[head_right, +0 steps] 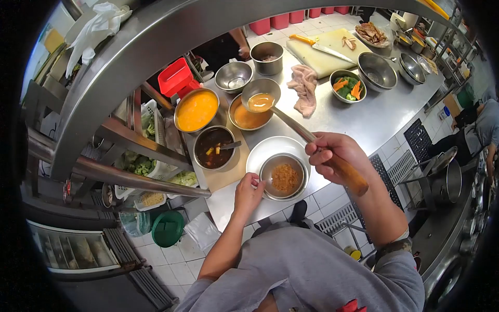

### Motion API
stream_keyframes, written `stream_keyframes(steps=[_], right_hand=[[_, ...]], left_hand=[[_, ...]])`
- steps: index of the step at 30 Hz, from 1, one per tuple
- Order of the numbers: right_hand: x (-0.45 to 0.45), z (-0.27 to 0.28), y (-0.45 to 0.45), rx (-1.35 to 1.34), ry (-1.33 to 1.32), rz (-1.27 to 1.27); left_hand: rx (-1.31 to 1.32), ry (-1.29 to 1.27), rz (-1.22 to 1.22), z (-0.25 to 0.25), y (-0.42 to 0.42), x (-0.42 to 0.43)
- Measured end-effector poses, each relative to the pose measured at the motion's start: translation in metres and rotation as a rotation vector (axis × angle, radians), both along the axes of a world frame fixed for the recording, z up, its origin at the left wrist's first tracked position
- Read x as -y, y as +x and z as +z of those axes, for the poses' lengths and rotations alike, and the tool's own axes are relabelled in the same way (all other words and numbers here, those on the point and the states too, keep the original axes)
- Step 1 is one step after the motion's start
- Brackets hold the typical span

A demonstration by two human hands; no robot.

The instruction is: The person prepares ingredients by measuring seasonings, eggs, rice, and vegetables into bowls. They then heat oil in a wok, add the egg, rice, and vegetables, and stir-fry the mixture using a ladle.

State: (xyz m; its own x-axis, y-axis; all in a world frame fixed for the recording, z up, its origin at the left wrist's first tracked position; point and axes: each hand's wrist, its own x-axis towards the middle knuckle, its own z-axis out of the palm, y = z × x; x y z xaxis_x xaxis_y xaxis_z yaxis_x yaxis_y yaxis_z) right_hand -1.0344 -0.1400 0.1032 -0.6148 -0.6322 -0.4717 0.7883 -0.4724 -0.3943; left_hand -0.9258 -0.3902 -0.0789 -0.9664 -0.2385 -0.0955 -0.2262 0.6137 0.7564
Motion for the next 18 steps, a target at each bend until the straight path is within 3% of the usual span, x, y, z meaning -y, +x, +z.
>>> stream_keyframes(steps=[5,12,18], right_hand=[[0.005,0.008,0.007,-0.034,0.044,-0.008],[0.025,0.034,0.008,-0.065,0.008,0.033],[0.067,0.039,0.0,-0.13,0.003,0.15]], left_hand=[[0.117,0.023,0.006,0.009,-0.006,-0.005],[0.058,-0.022,0.032,-0.012,-0.018,-0.006],[0.087,0.014,0.014,0.011,-0.024,-0.011]])
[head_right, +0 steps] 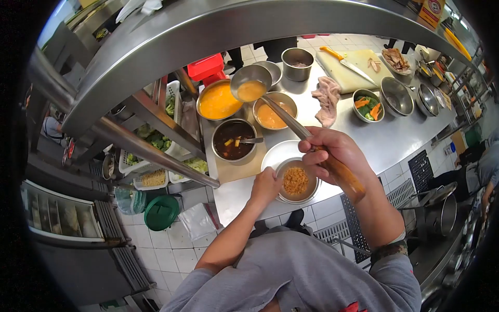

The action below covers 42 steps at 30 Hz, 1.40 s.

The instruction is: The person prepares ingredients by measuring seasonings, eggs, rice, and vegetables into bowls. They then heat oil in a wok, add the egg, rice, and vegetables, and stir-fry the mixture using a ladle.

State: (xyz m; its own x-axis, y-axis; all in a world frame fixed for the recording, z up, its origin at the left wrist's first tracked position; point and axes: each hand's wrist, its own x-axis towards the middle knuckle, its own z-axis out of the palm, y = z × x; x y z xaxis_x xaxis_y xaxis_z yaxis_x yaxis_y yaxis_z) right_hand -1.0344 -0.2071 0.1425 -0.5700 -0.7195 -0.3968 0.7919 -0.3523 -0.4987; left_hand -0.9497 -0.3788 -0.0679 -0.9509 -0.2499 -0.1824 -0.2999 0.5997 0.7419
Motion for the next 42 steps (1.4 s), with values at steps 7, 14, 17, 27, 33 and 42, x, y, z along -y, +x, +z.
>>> stream_keyframes(steps=[7,14,17,27,33,42], right_hand=[[0.052,-0.012,-0.012,-0.143,0.193,0.126],[0.071,-0.014,-0.014,-0.276,0.398,0.189],[0.073,-0.011,-0.016,-0.306,0.458,0.212],[0.078,-0.005,-0.019,-0.297,0.495,0.284],[0.079,0.002,-0.019,-0.278,0.468,0.303],[0.072,-0.004,-0.037,-0.053,0.214,0.29]], left_hand=[[-0.051,0.162,0.087,0.03,0.035,0.007],[-0.02,0.316,0.204,0.031,0.109,0.04],[0.04,0.392,0.303,0.039,0.132,0.05],[-0.014,0.493,0.479,0.045,0.166,0.066],[-0.036,0.522,0.501,0.041,0.173,0.072],[-0.053,0.565,0.538,0.039,0.176,0.074]])
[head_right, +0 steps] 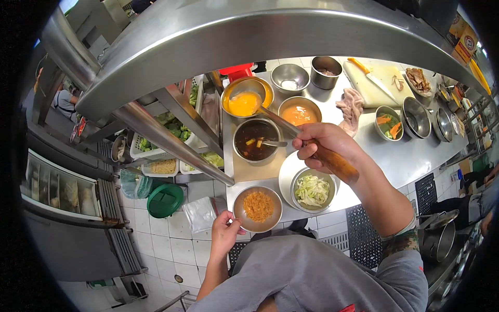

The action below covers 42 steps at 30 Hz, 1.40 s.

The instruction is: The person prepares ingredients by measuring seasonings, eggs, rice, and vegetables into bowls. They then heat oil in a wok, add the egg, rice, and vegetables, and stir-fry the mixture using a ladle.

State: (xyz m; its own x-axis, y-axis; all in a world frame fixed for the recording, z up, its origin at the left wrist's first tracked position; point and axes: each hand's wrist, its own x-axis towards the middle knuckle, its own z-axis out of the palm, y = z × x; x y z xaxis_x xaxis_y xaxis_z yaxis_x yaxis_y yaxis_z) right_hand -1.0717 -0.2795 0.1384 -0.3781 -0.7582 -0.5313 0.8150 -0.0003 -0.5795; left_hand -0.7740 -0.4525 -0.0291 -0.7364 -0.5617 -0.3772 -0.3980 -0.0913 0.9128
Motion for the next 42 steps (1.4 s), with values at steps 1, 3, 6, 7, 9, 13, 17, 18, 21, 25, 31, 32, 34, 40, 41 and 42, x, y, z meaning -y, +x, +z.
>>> stream_keyframes(steps=[1,3,6,7,9,13,17,18,21,25,31,32,34,40,41,42], right_hand=[[0.0,0.0,-0.002,0.02,-0.011,-0.001],[0.0,0.0,-0.006,0.06,-0.032,-0.001],[0.001,0.0,-0.008,0.057,-0.028,0.015],[0.002,0.0,-0.007,0.005,0.004,0.03],[0.004,0.001,-0.005,-0.102,0.066,0.06],[0.011,0.01,0.004,-0.158,0.132,0.013],[0.008,0.005,-0.004,-0.144,0.123,0.067],[0.007,0.003,-0.008,-0.118,0.107,0.09],[0.006,0.009,-0.012,0.0,0.045,0.052],[0.002,0.0,-0.024,0.121,-0.084,0.074],[-0.001,0.015,-0.028,0.235,-0.191,0.027],[-0.002,0.018,-0.029,0.257,-0.21,0.026],[-0.004,0.024,-0.028,0.299,-0.249,0.008],[-0.007,0.035,-0.026,0.377,-0.365,-0.017],[-0.007,0.038,-0.026,0.388,-0.38,-0.012],[-0.008,0.04,-0.025,0.399,-0.396,-0.009]], left_hand=[[-0.015,0.019,0.008,0.0,-0.001,0.0],[-0.045,0.058,0.025,0.001,-0.002,-0.001],[-0.078,0.132,0.049,0.003,-0.003,-0.001],[-0.08,0.132,0.051,0.005,-0.003,-0.002],[-0.084,0.13,0.055,0.01,-0.005,-0.003],[-0.075,0.123,0.082,0.008,-0.003,-0.005],[-0.074,0.123,0.104,0.006,-0.002,-0.008],[-0.072,0.121,0.113,0.006,-0.002,-0.009],[-0.109,0.142,0.118,0.003,-0.002,-0.01],[-0.132,0.176,0.165,0.009,-0.006,-0.014],[-0.181,0.252,0.243,0.006,-0.017,-0.018],[-0.188,0.261,0.254,0.006,-0.02,-0.018],[-0.205,0.28,0.266,0.006,-0.031,-0.018],[-0.311,0.324,0.31,0.006,-0.088,-0.008],[-0.334,0.352,0.317,0.008,-0.099,-0.005],[-0.356,0.38,0.322,0.009,-0.11,-0.003]])
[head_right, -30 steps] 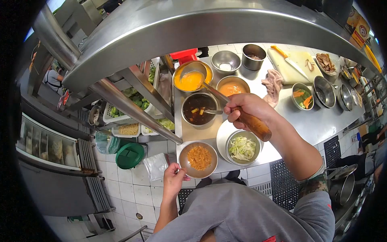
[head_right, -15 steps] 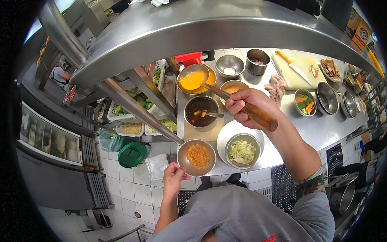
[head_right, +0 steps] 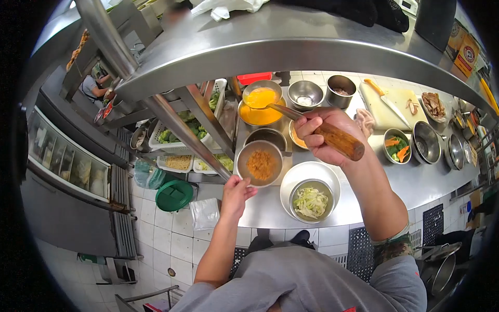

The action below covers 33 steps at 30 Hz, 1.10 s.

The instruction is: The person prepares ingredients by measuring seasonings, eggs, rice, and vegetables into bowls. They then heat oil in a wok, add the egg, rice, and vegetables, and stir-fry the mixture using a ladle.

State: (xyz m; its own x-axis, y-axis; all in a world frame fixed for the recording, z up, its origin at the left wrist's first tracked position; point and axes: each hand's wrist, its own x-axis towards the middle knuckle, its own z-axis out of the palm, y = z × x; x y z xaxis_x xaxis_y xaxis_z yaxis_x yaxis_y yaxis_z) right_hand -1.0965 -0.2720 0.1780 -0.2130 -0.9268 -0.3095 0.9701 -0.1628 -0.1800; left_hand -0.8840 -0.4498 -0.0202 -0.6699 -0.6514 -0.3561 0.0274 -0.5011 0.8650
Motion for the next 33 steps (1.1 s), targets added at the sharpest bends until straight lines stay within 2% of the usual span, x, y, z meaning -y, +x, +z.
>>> stream_keyframes(steps=[6,13,16,18,21,22,26,33], right_hand=[[-0.002,0.016,0.025,-0.021,0.005,-0.038],[-0.009,0.041,0.105,0.015,-0.079,-0.242],[-0.021,0.04,0.145,0.057,-0.184,-0.3],[-0.025,0.045,0.178,0.024,-0.226,-0.383],[-0.037,0.05,0.231,0.013,-0.271,-0.52],[-0.043,0.051,0.25,0.006,-0.294,-0.572],[-0.076,0.041,0.331,-0.009,-0.308,-0.726],[-0.129,0.023,0.501,-0.111,-0.261,-1.102]], left_hand=[[-0.072,0.018,-0.047,-0.019,-0.059,0.03],[-0.073,0.032,0.069,-0.024,-0.127,0.065],[-0.131,-0.082,0.08,-0.025,-0.154,0.068],[-0.152,-0.224,-0.012,-0.031,-0.172,0.068],[-0.069,-0.349,-0.174,0.012,-0.159,0.047],[-0.133,-0.316,-0.205,0.023,-0.15,0.035],[-0.285,-0.239,-0.48,0.017,-0.129,-0.015],[-0.304,-0.145,-0.916,0.03,-0.038,-0.152]])
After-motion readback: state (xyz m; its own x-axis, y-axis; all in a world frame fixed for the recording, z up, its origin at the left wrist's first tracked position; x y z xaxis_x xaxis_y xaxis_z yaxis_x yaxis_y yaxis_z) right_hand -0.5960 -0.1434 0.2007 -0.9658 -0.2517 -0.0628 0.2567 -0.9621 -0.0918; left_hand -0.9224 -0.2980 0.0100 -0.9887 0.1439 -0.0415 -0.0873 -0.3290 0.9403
